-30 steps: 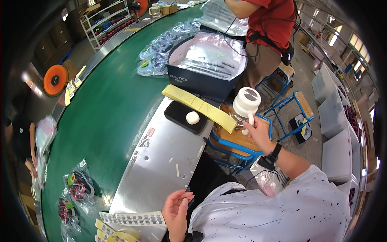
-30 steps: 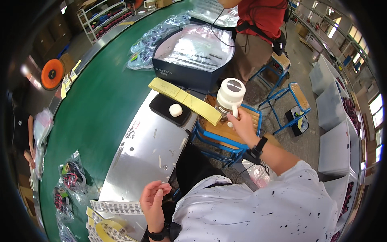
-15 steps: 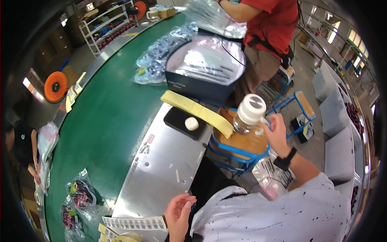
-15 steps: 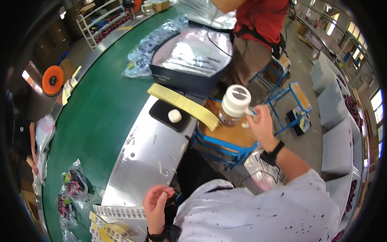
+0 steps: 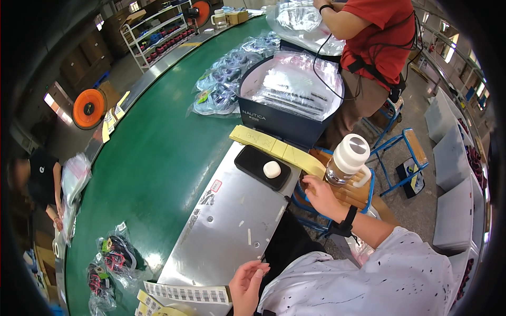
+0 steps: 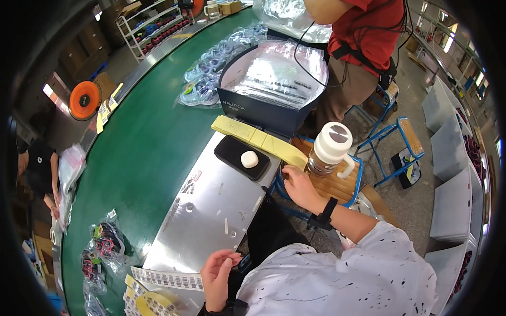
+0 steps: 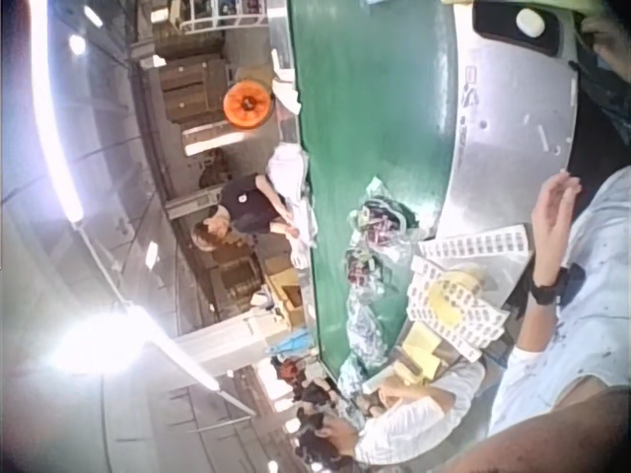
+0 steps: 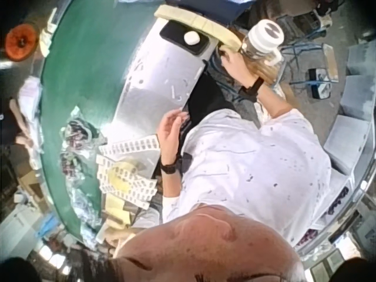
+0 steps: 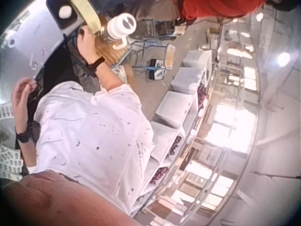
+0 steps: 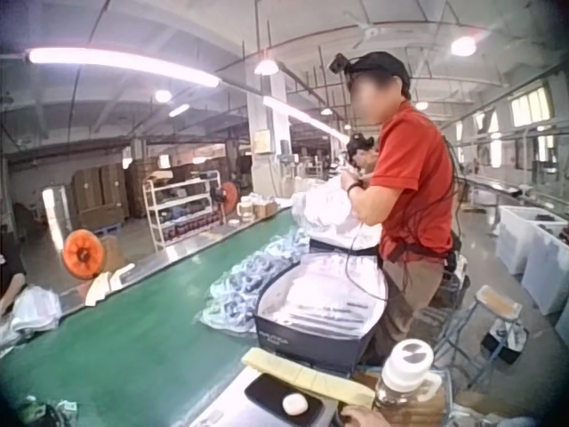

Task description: The person peels barcode stickers from a sheet and applies them to plastic-wrapped footwear packages on a green conveyor belt. The person handles the packages one at a time, placing the labels on the clear plastic bags containing the shoes.

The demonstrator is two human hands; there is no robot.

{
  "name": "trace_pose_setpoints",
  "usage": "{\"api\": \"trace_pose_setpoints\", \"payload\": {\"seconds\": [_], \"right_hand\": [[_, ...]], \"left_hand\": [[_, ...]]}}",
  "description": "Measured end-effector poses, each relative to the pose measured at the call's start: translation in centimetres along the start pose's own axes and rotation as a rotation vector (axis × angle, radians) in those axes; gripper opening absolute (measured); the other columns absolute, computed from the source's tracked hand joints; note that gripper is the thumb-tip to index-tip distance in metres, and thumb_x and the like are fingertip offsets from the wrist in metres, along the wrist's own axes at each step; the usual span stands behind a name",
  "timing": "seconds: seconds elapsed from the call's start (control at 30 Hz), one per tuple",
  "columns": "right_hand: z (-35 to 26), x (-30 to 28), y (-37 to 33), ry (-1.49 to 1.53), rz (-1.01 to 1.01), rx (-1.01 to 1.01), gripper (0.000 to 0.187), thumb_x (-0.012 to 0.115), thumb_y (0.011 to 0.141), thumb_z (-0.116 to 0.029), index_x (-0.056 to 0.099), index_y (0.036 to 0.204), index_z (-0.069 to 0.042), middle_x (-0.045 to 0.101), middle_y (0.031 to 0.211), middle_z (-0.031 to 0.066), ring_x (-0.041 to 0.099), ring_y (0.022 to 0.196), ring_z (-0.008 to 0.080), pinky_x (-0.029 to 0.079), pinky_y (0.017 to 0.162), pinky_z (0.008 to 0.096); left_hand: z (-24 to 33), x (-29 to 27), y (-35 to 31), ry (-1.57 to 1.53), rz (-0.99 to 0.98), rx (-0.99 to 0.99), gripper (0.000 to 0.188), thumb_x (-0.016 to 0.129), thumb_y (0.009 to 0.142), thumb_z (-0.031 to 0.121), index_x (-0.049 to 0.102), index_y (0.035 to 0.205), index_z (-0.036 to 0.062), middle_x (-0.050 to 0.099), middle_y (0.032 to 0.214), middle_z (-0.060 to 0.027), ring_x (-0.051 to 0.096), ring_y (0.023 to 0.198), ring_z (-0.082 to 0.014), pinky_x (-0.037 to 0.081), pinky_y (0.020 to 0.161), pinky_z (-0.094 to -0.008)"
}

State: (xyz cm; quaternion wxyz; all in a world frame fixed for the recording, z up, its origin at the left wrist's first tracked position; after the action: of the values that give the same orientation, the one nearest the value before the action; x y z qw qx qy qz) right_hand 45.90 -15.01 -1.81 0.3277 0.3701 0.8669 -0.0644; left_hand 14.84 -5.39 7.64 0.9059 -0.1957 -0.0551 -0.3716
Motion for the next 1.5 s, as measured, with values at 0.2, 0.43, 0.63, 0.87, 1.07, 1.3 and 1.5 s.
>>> {"api": "trace_pose_setpoints", "payload": {"seconds": [0.2,0.43,0.63,0.87,1.07,1.3,1.5], "right_hand": [[1.0,-0.2,1.0,-0.048,0.051,-0.029,0.034,0.062,0.081,-0.007,0.056,0.113,0.003,0.055,0.126,0.0222,0.053,0.117,0.0391,0.043,0.099,0.0412],[-2.7,0.9,0.5,0.109,-0.078,-0.127,0.018,0.057,0.088,0.002,0.059,0.106,0.003,0.059,0.119,0.014,0.063,0.099,0.0219,0.051,0.087,0.03],[-13.8,6.4,-3.8,0.486,-0.372,-0.088,0.011,0.051,0.092,0.005,0.062,0.096,0.003,0.058,0.098,0.0079,0.06,0.085,0.0122,0.049,0.076,0.0239],[-24.7,17.6,-9.8,0.088,-1.095,-1.051,0.045,0.074,0.07,-0.007,0.058,0.112,-0.001,0.051,0.128,0.0204,0.05,0.119,0.0401,0.045,0.097,0.0448],[-26.7,20.9,-10.8,0.076,-1.136,-1.028,0.045,0.073,0.075,-0.01,0.056,0.114,0.002,0.047,0.132,0.0237,0.048,0.119,0.0422,0.044,0.098,0.044],[-27.1,23.4,-12.0,0.099,-1.159,-0.79,0.042,0.07,0.079,-0.01,0.054,0.116,0.002,0.046,0.135,0.0252,0.052,0.112,0.0404,0.045,0.094,0.0437],[-28.1,24.7,-13.8,0.147,-1.148,-0.915,0.029,0.066,0.083,-0.01,0.058,0.109,0.002,0.049,0.134,0.022,0.053,0.107,0.0392,0.046,0.091,0.0438]], "left_hand": [[-0.5,0.0,0.5,-0.023,0.024,-0.011,0.021,0.052,0.096,0.002,0.056,0.115,-0.0068,0.068,0.105,-0.0164,0.065,0.098,-0.0205,0.05,0.093,-0.0324],[-3.3,-4.5,-2.1,-0.063,0.069,0.052,0.023,0.058,0.095,0.006,0.057,0.116,-0.0047,0.068,0.105,-0.0128,0.065,0.098,-0.0173,0.05,0.09,-0.0285],[-2.6,-7.9,-6.2,0.143,0.195,0.029,0.023,0.06,0.094,0.008,0.059,0.113,-0.0043,0.067,0.105,-0.0107,0.066,0.099,-0.0158,0.051,0.089,-0.0281],[-6.2,-9.2,-13.4,0.08,0.461,0.073,0.023,0.06,0.092,0.004,0.06,0.113,-0.0051,0.068,0.106,-0.0135,0.067,0.098,-0.0172,0.053,0.086,-0.0274],[-7.8,-11.5,-17.6,0.177,0.945,0.196,0.009,0.058,0.091,-0.003,0.061,0.099,-0.0051,0.066,0.088,-0.0091,0.066,0.079,-0.0126,0.053,0.072,-0.0242],[-3.6,-16.5,-16.6,0.67,1.414,0.399,0.017,0.067,0.079,-0.002,0.058,0.094,-0.0012,0.06,0.102,-0.013,0.057,0.103,-0.0271,0.044,0.084,-0.0342],[-5.2,-18.7,-16.3,0.916,1.228,0.217,0.017,0.066,0.083,0.002,0.061,0.099,-0.002,0.061,0.102,-0.0162,0.059,0.093,-0.0329,0.047,0.08,-0.0348]]}}
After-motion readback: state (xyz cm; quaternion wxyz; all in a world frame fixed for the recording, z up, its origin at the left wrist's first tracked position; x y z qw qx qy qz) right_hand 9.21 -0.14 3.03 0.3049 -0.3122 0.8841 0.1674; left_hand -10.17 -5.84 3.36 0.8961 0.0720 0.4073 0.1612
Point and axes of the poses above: each hand's wrist, its own y-axis towards the middle knuckle, its own x-axis out of the palm, z = x × y, the point moved 1 cm from there along y, towards the middle knuckle
